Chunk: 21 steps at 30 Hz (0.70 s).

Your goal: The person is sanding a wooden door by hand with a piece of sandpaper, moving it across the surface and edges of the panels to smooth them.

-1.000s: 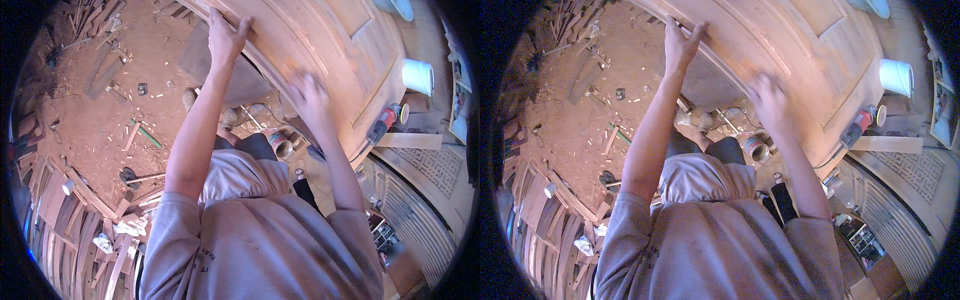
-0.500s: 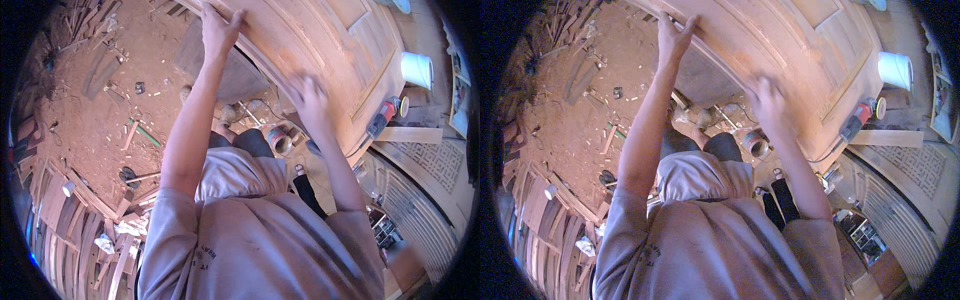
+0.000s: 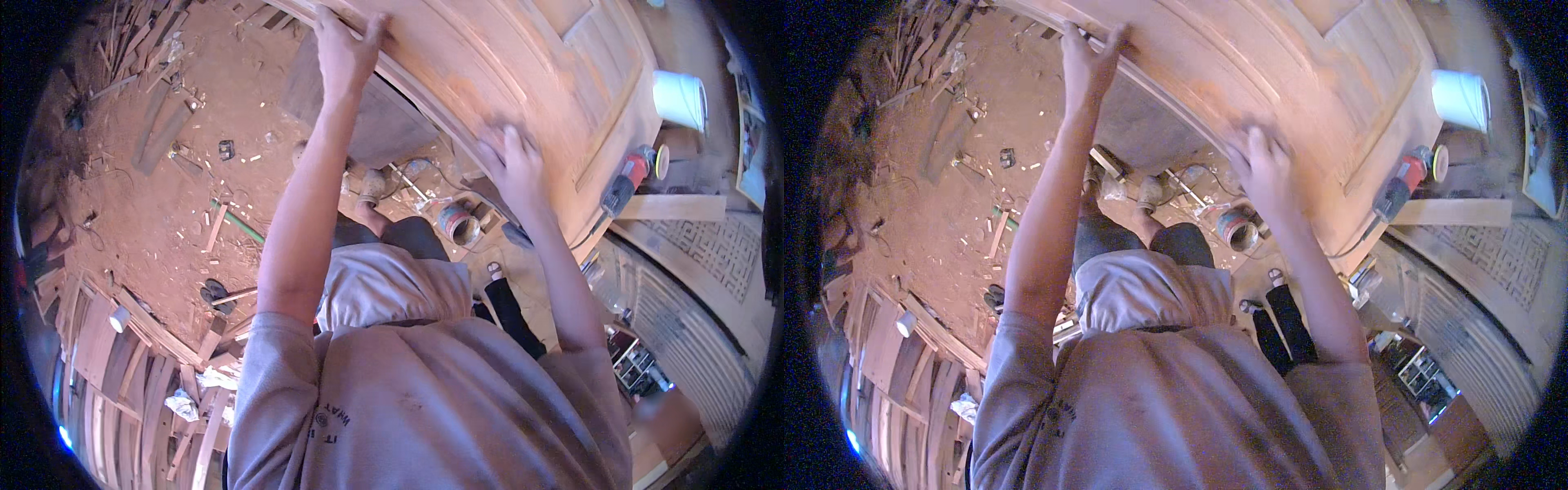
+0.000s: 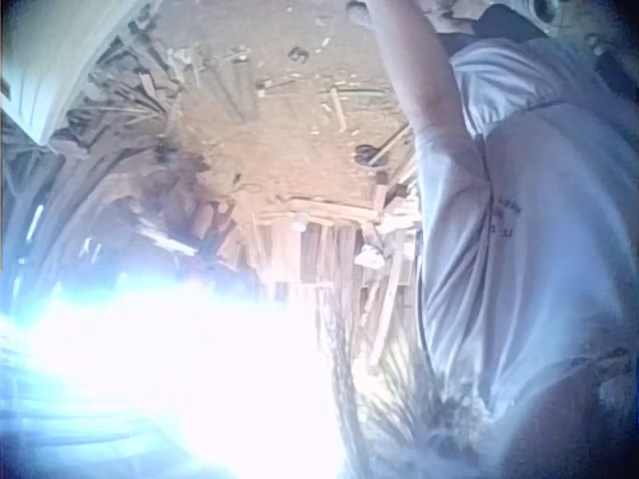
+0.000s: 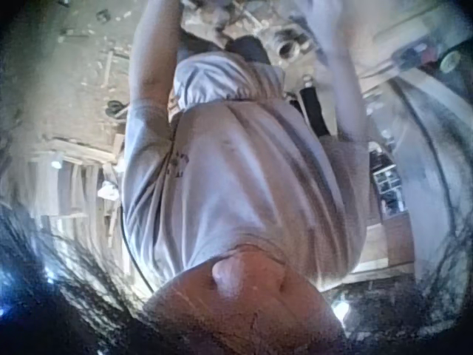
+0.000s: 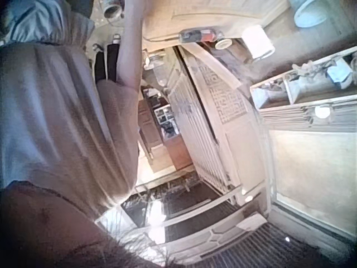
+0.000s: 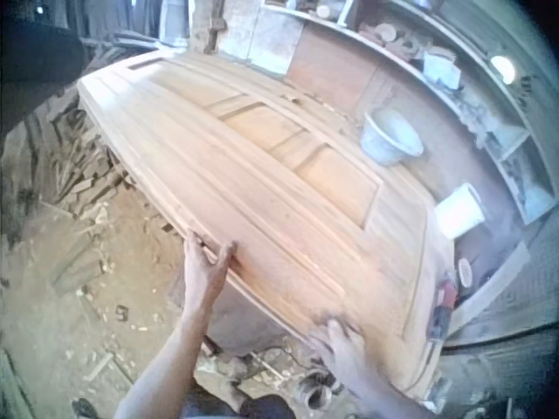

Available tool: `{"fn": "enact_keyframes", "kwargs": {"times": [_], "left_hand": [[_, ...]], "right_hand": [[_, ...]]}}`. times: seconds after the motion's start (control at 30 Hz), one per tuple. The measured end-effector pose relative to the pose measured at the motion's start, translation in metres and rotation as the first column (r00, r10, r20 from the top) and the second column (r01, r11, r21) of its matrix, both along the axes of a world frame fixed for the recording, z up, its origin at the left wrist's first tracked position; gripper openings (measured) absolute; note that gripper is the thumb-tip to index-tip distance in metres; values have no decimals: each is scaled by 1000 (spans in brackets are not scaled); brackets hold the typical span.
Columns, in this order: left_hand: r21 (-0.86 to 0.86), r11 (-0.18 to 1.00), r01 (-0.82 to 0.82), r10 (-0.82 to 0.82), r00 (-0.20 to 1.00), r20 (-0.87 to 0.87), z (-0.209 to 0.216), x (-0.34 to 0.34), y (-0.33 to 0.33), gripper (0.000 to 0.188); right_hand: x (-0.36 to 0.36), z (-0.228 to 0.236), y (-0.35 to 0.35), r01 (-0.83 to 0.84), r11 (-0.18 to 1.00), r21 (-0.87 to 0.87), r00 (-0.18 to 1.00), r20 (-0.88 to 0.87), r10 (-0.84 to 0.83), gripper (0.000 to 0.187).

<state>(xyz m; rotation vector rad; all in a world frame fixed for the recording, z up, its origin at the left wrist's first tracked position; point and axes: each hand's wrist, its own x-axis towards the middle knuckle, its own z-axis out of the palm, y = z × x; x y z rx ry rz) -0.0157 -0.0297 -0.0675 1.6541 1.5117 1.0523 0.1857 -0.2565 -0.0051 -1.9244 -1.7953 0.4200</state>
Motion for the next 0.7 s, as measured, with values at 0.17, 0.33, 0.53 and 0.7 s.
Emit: {"fn": "enact_keyframes", "kwargs": {"times": [0.17, 0.33, 0.53, 0.7], "left_hand": [[-11, 1000, 5, -5, 1000, -9, 5, 23, 4, 78], [-15, 1000, 20, -20, 1000, -11, 0, 8, 10, 80], [-1, 1000, 19, -19, 998, 56, 7, 8, 6, 74], [-55, 998, 11, -10, 1000, 20, 14, 17, 6, 68]], "right_hand": [[-34, 11, 115, -59, 998, 23, 956, 288, 50, 29], [-46, 18, 114, -4, 991, -131, 959, 280, 41, 23], [16, 34, -35, -3, 1000, -1, 979, 203, 3, 34], [-50, 2, 112, 71, 997, 17, 975, 209, -73, 25]]}}
